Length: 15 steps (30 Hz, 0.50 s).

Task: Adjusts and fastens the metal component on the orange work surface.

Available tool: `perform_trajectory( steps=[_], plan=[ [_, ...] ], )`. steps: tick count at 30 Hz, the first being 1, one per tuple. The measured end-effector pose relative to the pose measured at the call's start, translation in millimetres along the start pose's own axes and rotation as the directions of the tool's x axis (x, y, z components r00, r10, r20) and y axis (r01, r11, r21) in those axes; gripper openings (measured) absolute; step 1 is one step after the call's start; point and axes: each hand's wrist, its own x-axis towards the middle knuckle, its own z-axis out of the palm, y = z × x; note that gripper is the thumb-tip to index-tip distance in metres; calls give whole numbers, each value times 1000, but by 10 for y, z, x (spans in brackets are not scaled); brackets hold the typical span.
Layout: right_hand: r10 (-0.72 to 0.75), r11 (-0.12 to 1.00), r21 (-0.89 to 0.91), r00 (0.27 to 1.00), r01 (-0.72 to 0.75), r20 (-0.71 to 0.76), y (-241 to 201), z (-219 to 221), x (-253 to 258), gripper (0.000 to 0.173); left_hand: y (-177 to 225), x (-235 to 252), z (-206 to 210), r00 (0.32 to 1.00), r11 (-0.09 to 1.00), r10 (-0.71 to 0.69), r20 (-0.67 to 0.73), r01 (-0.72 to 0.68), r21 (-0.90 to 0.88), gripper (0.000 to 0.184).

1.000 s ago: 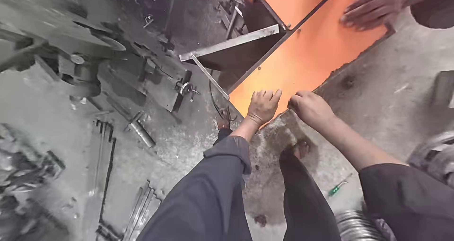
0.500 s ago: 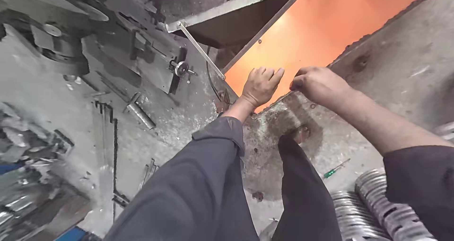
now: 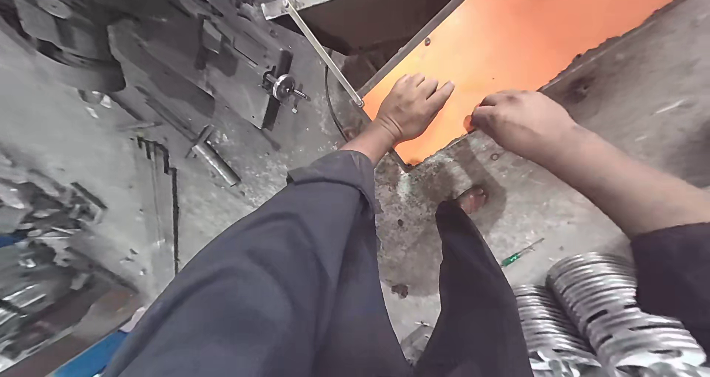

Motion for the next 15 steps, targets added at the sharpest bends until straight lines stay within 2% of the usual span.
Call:
perform_trajectory(
  steps=[4, 7, 12, 15],
  plan=[
    [228, 967, 110, 974, -228, 11, -52, 25, 21, 16, 2, -2, -2, 1000, 1000, -2, -10, 2, -1, 33],
    [323, 936, 138, 946, -325, 41, -113, 16, 38, 19, 1, -10, -2, 1000, 1000, -1, -6, 1, 9, 34],
    [276, 947, 173, 961, -270, -8, -73, 70, -27, 6, -2, 0, -10, 1000, 1000, -6, 10, 6, 7, 34],
    [254, 958, 132, 967, -255, 23, -112, 25, 20, 7, 15, 2, -25, 1000, 1000, -6, 18, 6, 2, 34]
  ],
)
